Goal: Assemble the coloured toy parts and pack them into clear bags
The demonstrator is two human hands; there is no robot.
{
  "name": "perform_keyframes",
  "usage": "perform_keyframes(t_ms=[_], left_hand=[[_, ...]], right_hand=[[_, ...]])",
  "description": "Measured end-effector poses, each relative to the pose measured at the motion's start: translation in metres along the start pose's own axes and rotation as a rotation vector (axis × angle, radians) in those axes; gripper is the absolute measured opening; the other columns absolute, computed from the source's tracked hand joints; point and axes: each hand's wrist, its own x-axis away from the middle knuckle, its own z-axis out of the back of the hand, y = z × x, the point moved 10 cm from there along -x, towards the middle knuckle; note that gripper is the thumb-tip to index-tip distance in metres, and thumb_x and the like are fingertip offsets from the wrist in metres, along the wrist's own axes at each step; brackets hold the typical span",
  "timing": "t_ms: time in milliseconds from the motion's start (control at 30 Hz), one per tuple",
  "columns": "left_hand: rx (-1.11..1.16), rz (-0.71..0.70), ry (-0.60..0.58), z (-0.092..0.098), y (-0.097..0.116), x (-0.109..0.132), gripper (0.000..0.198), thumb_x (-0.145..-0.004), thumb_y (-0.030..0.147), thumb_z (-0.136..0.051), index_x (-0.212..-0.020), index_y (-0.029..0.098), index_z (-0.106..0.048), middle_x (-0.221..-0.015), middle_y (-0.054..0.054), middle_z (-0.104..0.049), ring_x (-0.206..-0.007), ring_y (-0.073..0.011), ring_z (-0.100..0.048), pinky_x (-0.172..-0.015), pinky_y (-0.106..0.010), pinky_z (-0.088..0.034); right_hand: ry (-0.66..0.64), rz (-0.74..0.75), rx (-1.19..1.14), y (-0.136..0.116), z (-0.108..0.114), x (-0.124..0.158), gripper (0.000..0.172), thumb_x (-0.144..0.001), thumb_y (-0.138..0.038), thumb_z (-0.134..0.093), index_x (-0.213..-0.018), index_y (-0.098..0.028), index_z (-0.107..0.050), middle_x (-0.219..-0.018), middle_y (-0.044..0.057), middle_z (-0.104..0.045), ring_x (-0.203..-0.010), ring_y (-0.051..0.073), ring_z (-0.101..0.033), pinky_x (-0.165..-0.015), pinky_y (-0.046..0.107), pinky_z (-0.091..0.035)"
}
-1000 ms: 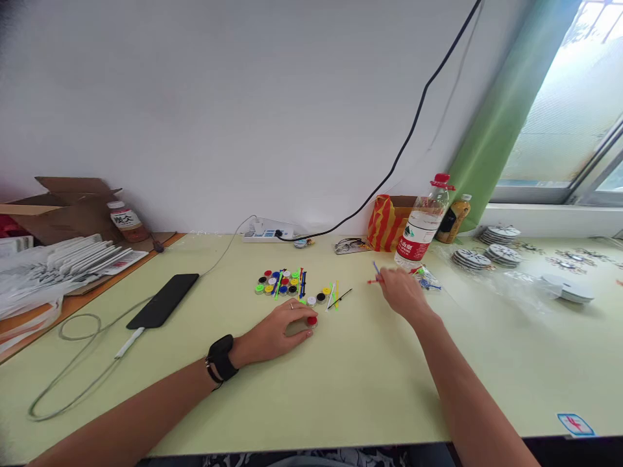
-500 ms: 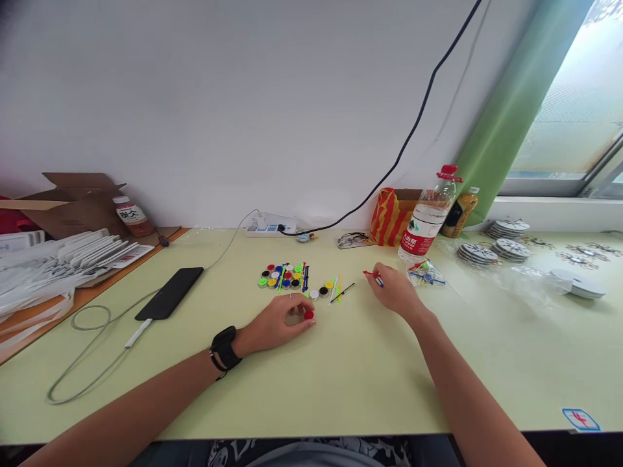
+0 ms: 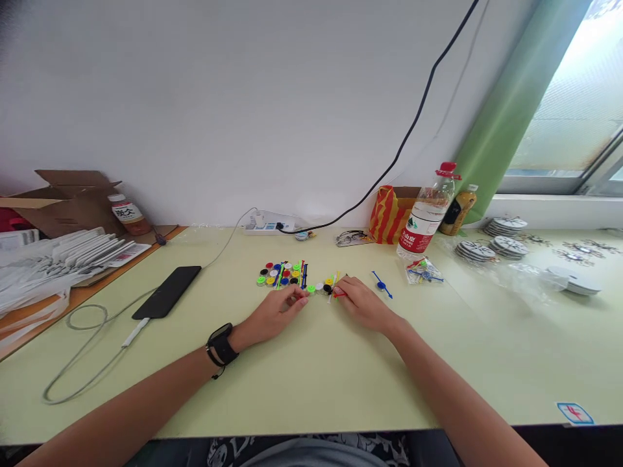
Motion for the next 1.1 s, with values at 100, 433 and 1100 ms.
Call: perform_keyframes(t_ms=[100, 433, 1100], left_hand=[[0.029, -0.062, -0.087, -0.008, 0.011, 0.003, 0.025, -0.100, 0.044, -0.051, -0.098, 0.021, -0.063, -0.102, -0.007, -0.069, -0.103, -0.0241, -0.063, -0.083, -0.032, -0.050], [0.187, 0.002, -0.077, -0.011, -0.002, 0.000, 0.024, -0.088, 0.041, -0.072, -0.098, 0.019, -0.068, -0.094, -0.004, -0.067, -0.076, -0.0149, -0.061, -0.071, -0.028, -0.053], [0.507, 0.122, -0.199, -0.024, -0.014, -0.003, 0.035, -0.088, 0.040, -0.073, -0.113, 0.015, -0.073, -0.099, -0.011, -0.074, -0.089, -0.0214, -0.072, -0.086, -0.039, -0.060]], right_hand=[[0.015, -0.013, -0.017, 0.002, 0.004, 0.000, 0.026, -0.106, -0.030, -0.034, -0.095, -0.023, -0.056, -0.098, 0.008, -0.066, -0.094, 0.024, -0.059, -0.087, 0.040, -0.047], [-0.010, -0.003, -0.053, -0.007, 0.003, 0.001, 0.031, -0.106, -0.037, -0.035, -0.100, -0.023, -0.061, -0.109, 0.010, -0.068, -0.106, 0.025, -0.060, -0.093, 0.040, -0.047], [0.017, -0.111, -0.322, -0.037, -0.013, 0.004, 0.035, -0.106, -0.046, -0.037, -0.128, -0.025, -0.053, -0.092, 0.004, -0.066, -0.082, 0.021, -0.060, -0.081, 0.037, -0.049]])
